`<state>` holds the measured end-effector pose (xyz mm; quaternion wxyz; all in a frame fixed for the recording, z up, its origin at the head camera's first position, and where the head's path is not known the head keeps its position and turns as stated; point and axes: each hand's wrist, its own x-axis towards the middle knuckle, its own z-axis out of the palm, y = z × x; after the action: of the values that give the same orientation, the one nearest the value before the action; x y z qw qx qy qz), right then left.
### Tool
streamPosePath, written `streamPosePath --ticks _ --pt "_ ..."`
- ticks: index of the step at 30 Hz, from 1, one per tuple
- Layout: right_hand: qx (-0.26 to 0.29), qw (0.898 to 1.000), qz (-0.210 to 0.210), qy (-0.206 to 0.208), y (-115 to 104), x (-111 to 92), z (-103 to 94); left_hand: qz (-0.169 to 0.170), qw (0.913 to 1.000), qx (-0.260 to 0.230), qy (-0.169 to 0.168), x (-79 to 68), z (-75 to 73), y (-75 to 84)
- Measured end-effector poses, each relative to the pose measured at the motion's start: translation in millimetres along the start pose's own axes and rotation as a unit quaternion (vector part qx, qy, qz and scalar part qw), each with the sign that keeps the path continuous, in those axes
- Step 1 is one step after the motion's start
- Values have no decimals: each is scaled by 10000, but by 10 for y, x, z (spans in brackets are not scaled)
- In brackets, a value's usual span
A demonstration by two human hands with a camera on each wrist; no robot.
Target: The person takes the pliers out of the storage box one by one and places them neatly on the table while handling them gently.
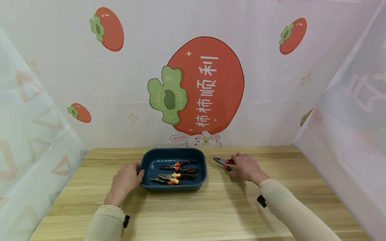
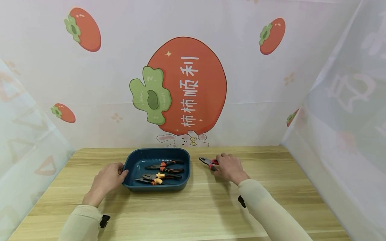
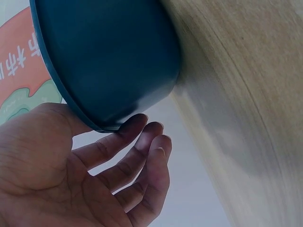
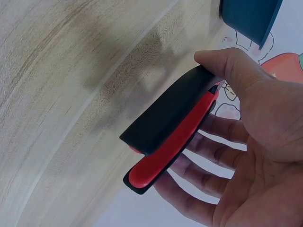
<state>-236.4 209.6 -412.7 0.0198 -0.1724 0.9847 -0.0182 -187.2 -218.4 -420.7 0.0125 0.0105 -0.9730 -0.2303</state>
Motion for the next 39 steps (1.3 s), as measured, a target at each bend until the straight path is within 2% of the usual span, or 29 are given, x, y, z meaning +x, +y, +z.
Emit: streamPosePath --ticks 12,20,25,30,39 --pt "117 9998 105 -94 -24 49 -25 4 10000 -13 16 -3 10 -1" --pt "315 9976 495 -362 -105 114 -27 53 10000 20 57 -7 14 1" --pt "758 9925 825 -497 -164 166 -13 92 9999 8 76 -8 13 8" --pt "1259 9828 1158 -702 -224 217 12 82 9999 23 82 -13 11 15" --pt "1555 9763 1344 -674 -324 295 104 -10 10000 47 39 -10 17 14"
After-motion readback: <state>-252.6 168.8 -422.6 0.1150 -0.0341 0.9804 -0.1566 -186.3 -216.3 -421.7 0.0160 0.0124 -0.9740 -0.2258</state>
